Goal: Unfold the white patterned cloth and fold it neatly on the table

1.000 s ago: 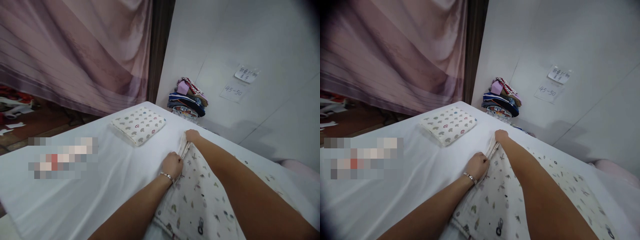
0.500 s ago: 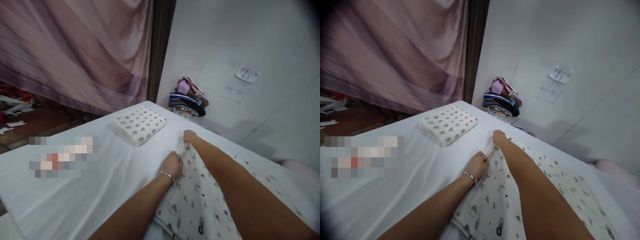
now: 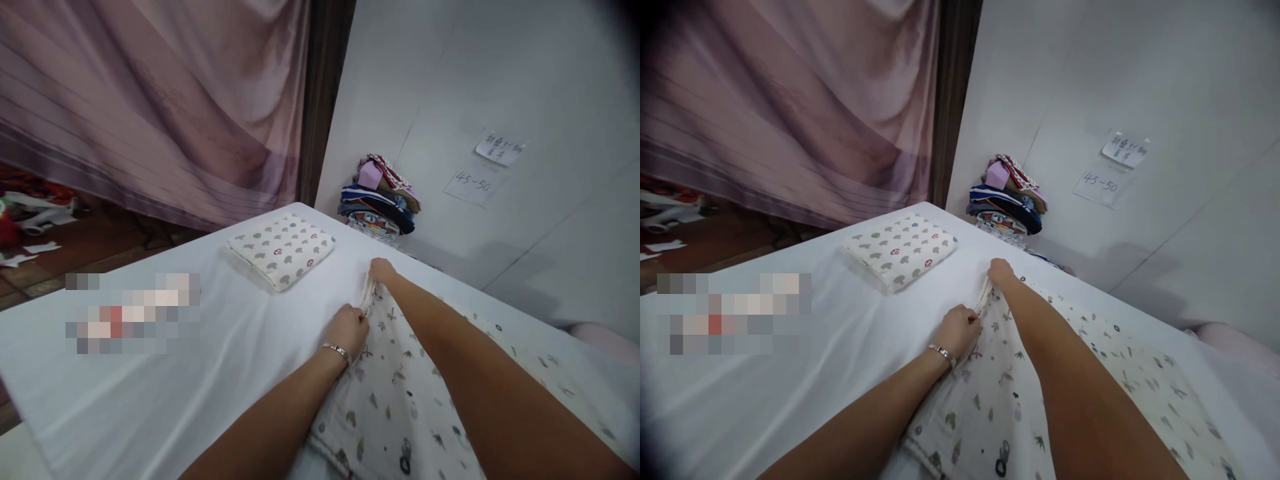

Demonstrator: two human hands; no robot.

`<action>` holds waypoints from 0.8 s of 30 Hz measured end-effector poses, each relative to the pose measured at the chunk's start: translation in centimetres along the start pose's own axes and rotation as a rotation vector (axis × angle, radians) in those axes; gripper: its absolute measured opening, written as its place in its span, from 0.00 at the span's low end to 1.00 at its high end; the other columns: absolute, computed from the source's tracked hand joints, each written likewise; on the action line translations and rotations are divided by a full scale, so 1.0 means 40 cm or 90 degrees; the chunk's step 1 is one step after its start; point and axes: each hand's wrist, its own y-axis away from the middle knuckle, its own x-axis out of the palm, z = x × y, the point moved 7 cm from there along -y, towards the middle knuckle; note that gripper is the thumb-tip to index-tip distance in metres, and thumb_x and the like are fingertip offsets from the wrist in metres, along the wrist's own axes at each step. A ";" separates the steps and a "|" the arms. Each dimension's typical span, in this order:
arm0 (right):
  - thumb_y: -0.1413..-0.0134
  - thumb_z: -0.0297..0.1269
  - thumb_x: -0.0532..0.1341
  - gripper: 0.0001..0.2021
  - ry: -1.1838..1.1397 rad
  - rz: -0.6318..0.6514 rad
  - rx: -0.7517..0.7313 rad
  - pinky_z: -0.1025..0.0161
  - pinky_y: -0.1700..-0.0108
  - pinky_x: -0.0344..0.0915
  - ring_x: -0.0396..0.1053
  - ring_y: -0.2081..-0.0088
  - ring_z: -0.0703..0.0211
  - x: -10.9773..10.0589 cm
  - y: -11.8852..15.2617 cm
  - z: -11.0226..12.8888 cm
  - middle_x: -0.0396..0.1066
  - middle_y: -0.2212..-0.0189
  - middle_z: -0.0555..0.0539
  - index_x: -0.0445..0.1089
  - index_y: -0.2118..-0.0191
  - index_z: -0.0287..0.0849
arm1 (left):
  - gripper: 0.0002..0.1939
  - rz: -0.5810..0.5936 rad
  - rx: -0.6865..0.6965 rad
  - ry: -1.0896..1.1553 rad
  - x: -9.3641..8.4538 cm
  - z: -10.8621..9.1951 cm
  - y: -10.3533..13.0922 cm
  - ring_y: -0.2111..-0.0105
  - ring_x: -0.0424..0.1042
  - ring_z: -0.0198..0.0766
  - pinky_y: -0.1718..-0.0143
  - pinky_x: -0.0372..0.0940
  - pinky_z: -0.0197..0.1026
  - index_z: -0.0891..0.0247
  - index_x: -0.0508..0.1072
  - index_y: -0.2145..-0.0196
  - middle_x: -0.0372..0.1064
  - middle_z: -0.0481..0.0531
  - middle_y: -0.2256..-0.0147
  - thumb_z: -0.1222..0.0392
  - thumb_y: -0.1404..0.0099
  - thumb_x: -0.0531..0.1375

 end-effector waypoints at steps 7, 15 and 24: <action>0.44 0.31 0.55 0.12 -0.130 -0.039 0.034 0.64 0.52 0.62 0.66 0.51 0.56 0.008 0.016 -0.011 0.69 0.53 0.42 0.68 0.54 0.40 | 0.19 0.010 -0.082 -0.015 -0.007 0.023 -0.002 0.61 0.71 0.43 0.62 0.62 0.40 0.63 0.66 0.53 0.72 0.57 0.62 0.65 0.44 0.53; 0.39 0.44 0.46 0.30 -0.312 -0.065 0.067 0.67 0.63 0.67 0.71 0.62 0.61 0.026 0.091 -0.051 0.71 0.56 0.44 0.38 0.35 0.38 | 0.13 0.043 -0.078 -0.083 -0.006 0.020 -0.002 0.59 0.71 0.44 0.60 0.62 0.41 0.62 0.68 0.58 0.72 0.58 0.60 0.65 0.41 0.51; 0.41 0.48 0.47 0.26 -0.232 -0.157 0.026 0.53 0.39 0.47 0.47 0.38 0.50 0.181 0.431 -0.247 0.50 0.38 0.43 0.56 0.40 0.41 | 0.16 0.049 -0.083 -0.064 -0.011 0.024 -0.014 0.57 0.70 0.45 0.60 0.62 0.42 0.61 0.68 0.55 0.72 0.57 0.58 0.64 0.41 0.51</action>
